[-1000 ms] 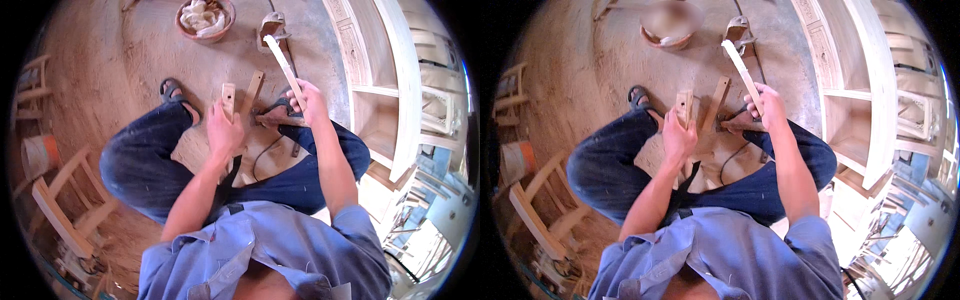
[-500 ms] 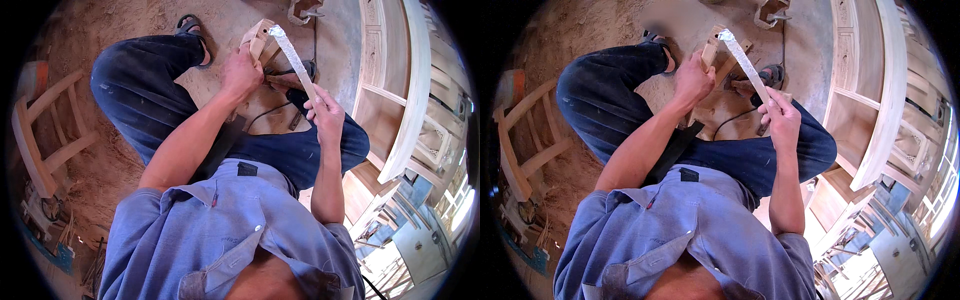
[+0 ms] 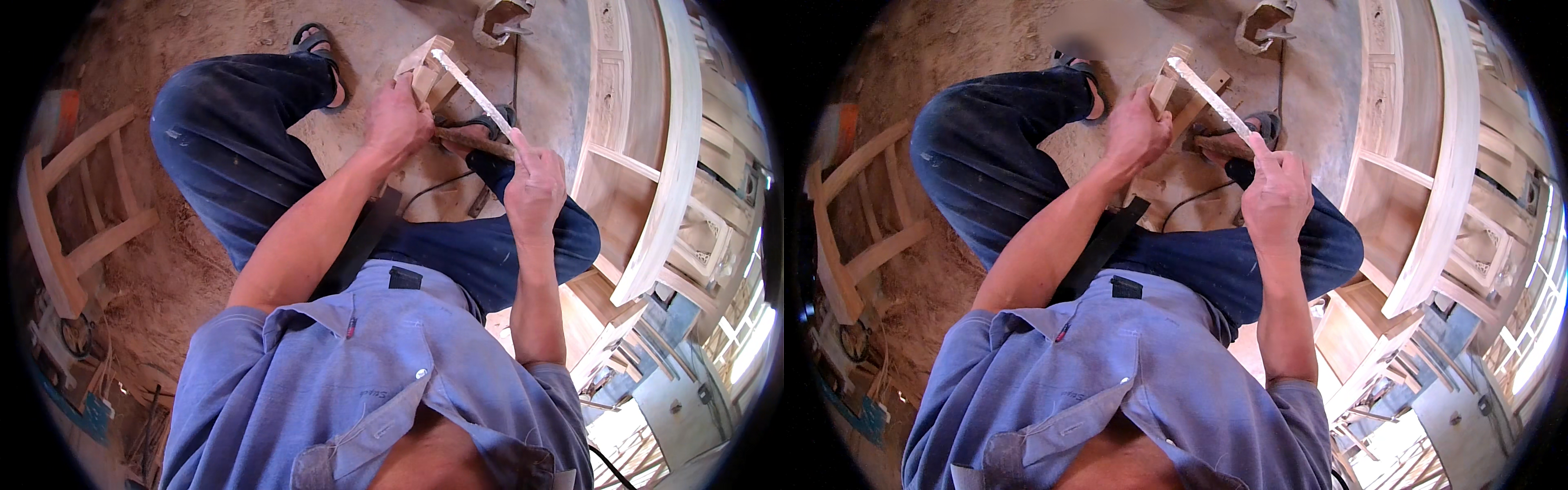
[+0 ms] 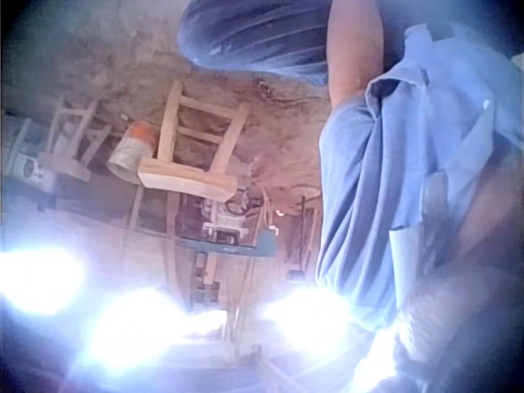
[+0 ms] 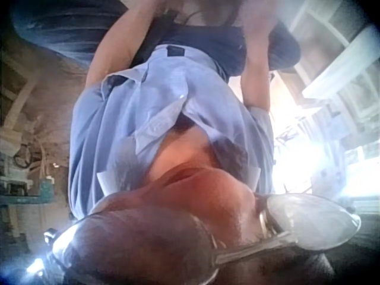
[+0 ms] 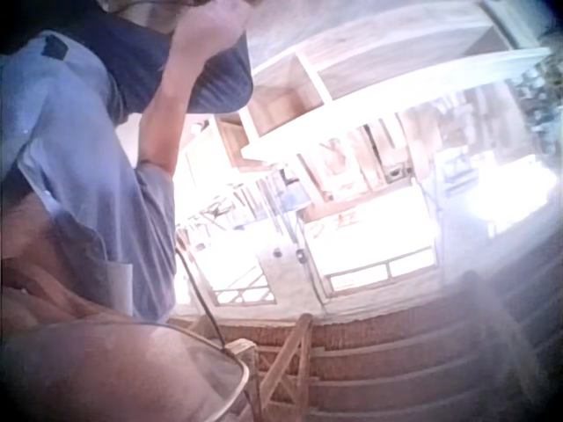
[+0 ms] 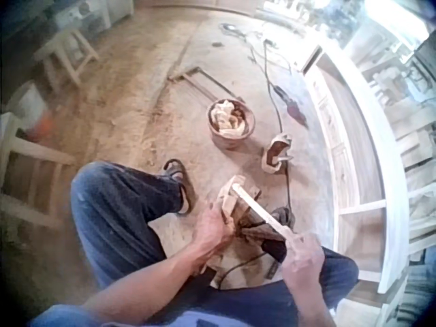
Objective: The person uses a hammer and chisel to work on a wooden structure, then picks up a small wooden piece and drills holes into it with a power drill. They then apply glue to the drilled piece and attach it to a larger wooden frame.
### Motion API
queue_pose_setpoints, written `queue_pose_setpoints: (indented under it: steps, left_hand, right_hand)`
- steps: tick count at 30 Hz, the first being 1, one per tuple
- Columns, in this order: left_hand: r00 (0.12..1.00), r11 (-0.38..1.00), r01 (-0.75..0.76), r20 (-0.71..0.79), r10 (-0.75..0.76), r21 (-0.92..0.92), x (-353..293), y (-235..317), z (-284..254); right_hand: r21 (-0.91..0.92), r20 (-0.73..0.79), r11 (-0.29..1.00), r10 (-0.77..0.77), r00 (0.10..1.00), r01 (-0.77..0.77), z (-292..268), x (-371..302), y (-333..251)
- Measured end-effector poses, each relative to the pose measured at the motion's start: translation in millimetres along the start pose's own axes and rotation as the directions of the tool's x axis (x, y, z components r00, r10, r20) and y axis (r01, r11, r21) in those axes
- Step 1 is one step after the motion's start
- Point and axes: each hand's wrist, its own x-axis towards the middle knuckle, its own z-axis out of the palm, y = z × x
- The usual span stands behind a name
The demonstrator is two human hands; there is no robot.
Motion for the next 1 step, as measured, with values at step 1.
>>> queue_pose_setpoints:
  steps: [1]
  left_hand:
    - [1.0, 1.0, -0.006, -0.011, 0.006, -0.002, 0.8, -1.7, 2.1]
  right_hand:
    - [-0.03, 0.016, 1.0, 0.0, 1.0, 0.0, -2.4, 0.0, -1.8]
